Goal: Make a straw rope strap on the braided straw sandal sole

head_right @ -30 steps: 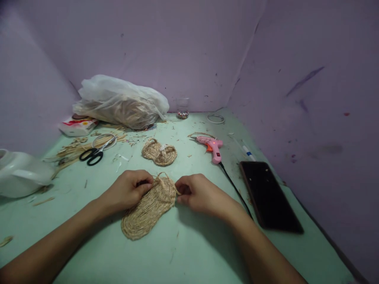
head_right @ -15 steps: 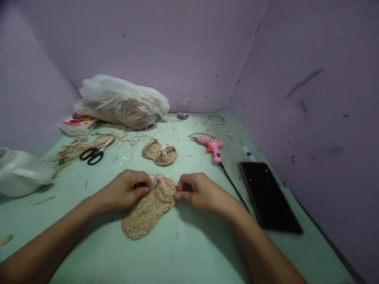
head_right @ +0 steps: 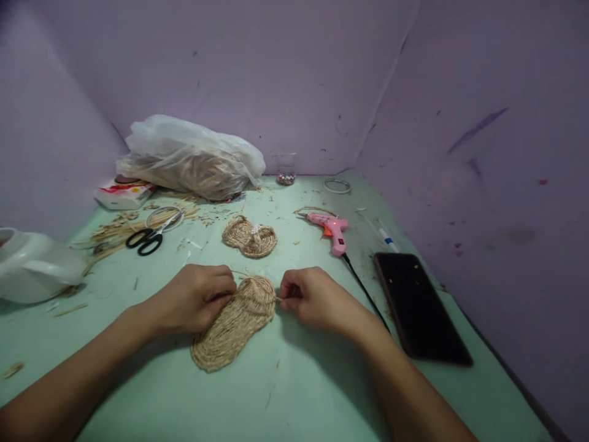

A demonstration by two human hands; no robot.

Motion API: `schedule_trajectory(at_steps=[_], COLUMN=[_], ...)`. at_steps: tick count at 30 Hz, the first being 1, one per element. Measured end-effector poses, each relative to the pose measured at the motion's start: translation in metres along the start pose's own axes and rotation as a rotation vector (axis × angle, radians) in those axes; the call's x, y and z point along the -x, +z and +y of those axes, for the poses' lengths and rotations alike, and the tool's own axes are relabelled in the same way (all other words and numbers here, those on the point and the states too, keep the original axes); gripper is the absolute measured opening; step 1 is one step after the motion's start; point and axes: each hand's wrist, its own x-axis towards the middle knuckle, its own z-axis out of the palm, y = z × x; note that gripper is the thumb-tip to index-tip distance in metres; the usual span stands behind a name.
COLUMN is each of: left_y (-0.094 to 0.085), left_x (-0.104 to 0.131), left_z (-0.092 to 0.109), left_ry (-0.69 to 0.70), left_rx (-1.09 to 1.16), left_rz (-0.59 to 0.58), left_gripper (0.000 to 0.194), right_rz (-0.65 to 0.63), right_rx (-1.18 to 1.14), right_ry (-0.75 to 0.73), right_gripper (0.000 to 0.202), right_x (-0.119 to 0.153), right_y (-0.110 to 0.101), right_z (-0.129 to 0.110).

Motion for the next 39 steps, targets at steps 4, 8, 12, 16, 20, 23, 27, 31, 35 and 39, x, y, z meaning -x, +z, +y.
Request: schedule_trajectory(at_steps=[4,8,12,16,20,23,27,31,35,39], left_y=[0.001,0.001,0.001,0.001,0.001,0.002,0.003,0.001,-0.001,-0.003], left_x=[0.001,0.001,0.000,-0.001,-0.002,-0.001,0.001,0.001,0.003,0.004], left_z=[0.000,0.001,0.003,0.002,0.001,0.002,0.002,0.001,-0.003,-0.005], left_ry=[0.028,0.019,0.012,0.005,-0.005,-0.010,-0.018,-0.015,0.031,0.100], left_rx=[-0.113,-0.134,-0.128,-0.114,-0.099,-0.093,-0.083,-0.086,-0.054,0.119], left_rz=[-0.045,-0.051,-0.074,-0.083,-0.092,-0.093,-0.093,-0.074,0.037,0.309], left_gripper=[0.018,0.017,0.016,0.015,0.015,0.015,0.015,0.016,0.017,0.018], right_rz=[-0.011,-0.016,-0.013,-0.021,-0.013,-0.014,-0.021,-0.016,-0.033,-0.009], right_rx=[-0.021,-0.017,-0.012,-0.013,0.002,0.009,-0.002,-0.010,-0.042,-0.260], right_ry=[0.021,0.004,-0.017,-0.042,-0.038,-0.022,0.014,0.040,0.016,0.004], right_gripper=[0.015,0.014,0.012,0.010,0.009,0.009,0.009,0.017,0.010,0.015], right_x=[0.001,0.000,-0.001,-0.002,-0.002,-0.001,0.001,0.002,0.006,0.011], right_y=[-0.001,0.000,0.003,0.006,0.008,0.008,0.005,0.001,-0.007,-0.015], right_z=[-0.003,-0.003,-0.001,0.002,0.002,0.002,-0.001,-0.005,-0.007,-0.008])
